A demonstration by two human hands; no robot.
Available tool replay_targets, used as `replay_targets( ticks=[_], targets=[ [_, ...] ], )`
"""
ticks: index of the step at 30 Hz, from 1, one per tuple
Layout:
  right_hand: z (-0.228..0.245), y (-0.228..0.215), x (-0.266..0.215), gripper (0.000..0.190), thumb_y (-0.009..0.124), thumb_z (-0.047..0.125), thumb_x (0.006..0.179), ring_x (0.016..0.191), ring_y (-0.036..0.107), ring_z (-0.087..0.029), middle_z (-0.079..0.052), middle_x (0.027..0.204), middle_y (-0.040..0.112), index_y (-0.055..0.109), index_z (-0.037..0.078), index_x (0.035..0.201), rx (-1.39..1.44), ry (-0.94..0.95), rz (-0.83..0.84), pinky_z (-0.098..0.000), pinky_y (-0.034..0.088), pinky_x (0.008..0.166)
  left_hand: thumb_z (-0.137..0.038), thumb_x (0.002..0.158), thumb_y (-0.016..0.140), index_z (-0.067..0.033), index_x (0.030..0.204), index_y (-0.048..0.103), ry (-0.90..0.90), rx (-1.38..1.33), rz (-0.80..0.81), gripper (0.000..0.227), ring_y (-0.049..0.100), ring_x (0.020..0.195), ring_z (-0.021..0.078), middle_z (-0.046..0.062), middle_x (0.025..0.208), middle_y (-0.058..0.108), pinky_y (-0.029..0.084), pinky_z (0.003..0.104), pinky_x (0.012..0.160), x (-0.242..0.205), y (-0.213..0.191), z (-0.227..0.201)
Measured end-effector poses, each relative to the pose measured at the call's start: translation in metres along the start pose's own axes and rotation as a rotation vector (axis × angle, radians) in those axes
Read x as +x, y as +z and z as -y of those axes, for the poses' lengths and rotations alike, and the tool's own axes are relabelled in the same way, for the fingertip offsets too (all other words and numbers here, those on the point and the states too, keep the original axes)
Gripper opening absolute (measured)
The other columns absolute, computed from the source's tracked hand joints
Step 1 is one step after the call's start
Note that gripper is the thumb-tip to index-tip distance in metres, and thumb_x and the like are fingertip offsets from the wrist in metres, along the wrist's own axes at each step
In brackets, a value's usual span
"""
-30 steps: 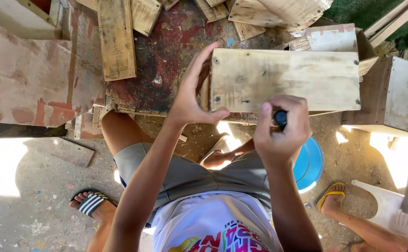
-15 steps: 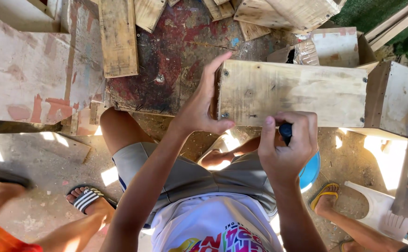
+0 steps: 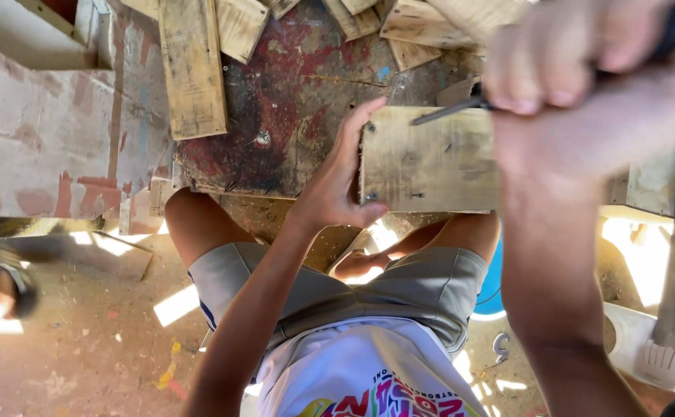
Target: The person assembles a small wooden frame by hand, aligning planks and securing them with screws. They use a screwdriver to tighten the screws into the wood, occasionally adjusting the frame's position on their lap.
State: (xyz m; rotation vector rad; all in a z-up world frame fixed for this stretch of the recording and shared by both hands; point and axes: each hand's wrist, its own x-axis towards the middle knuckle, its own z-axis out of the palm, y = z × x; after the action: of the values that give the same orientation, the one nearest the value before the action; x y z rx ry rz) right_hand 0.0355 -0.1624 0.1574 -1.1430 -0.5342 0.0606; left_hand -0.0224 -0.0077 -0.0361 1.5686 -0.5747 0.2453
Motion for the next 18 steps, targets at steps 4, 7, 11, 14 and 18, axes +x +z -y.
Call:
replay_targets(
  ticks=[4, 7, 11, 14, 18],
  targets=[
    [-0.035, 0.027, 0.016, 0.032, 0.039, 0.033, 0.095, 0.044, 0.013, -0.014, -0.002, 0.054, 0.016, 0.031, 0.015, 0.069, 0.095, 0.024, 0.031, -0.0328, 0.012, 0.044, -0.077, 0.088, 0.049, -0.0032, 0.161, 0.008, 0.037, 0.049, -0.006, 0.112, 0.025, 0.159, 0.0347, 0.019, 0.168, 0.019, 0.022, 0.056, 0.138, -0.002, 0.002, 0.009],
    [-0.044, 0.032, 0.016, 0.032, 0.044, 0.035, 0.087, 0.043, 0.019, -0.017, -0.003, 0.051, 0.022, 0.035, 0.014, 0.065, 0.11, 0.159, -0.082, -0.0347, 0.015, 0.045, -0.074, 0.087, 0.054, -0.0031, 0.162, 0.007, 0.026, 0.05, 0.0, 0.113, 0.024, 0.16, 0.0358, 0.02, 0.169, 0.017, 0.022, 0.055, 0.137, -0.003, 0.001, 0.007],
    [-0.045, 0.032, 0.017, 0.03, 0.042, 0.032, 0.088, 0.043, 0.017, -0.017, -0.003, 0.051, 0.021, 0.034, 0.013, 0.065, 0.153, 0.172, -0.086, -0.0333, 0.013, 0.045, -0.074, 0.087, 0.054, -0.0026, 0.161, 0.008, 0.005, 0.03, 0.011, 0.113, 0.024, 0.16, 0.0354, 0.019, 0.169, 0.018, 0.023, 0.054, 0.137, -0.002, -0.003, 0.0],
    [-0.042, 0.033, 0.016, 0.032, 0.043, 0.033, 0.086, 0.041, 0.018, -0.019, -0.003, 0.05, 0.022, 0.034, 0.013, 0.063, 0.14, 0.202, -0.112, -0.0345, 0.014, 0.044, -0.071, 0.087, 0.056, -0.0016, 0.162, 0.008, 0.002, 0.032, 0.015, 0.113, 0.022, 0.161, 0.0347, 0.019, 0.169, 0.017, 0.021, 0.052, 0.137, -0.002, -0.002, 0.002],
    [-0.043, 0.03, 0.018, 0.031, 0.047, 0.032, 0.085, 0.043, 0.018, -0.018, -0.004, 0.05, 0.023, 0.037, 0.013, 0.063, 0.165, 0.265, -0.004, -0.0341, 0.017, 0.046, -0.068, 0.086, 0.059, -0.0007, 0.161, 0.005, 0.008, 0.038, 0.02, 0.115, 0.021, 0.161, 0.0348, 0.02, 0.169, 0.016, 0.02, 0.051, 0.138, -0.003, -0.002, 0.005]
  ],
)
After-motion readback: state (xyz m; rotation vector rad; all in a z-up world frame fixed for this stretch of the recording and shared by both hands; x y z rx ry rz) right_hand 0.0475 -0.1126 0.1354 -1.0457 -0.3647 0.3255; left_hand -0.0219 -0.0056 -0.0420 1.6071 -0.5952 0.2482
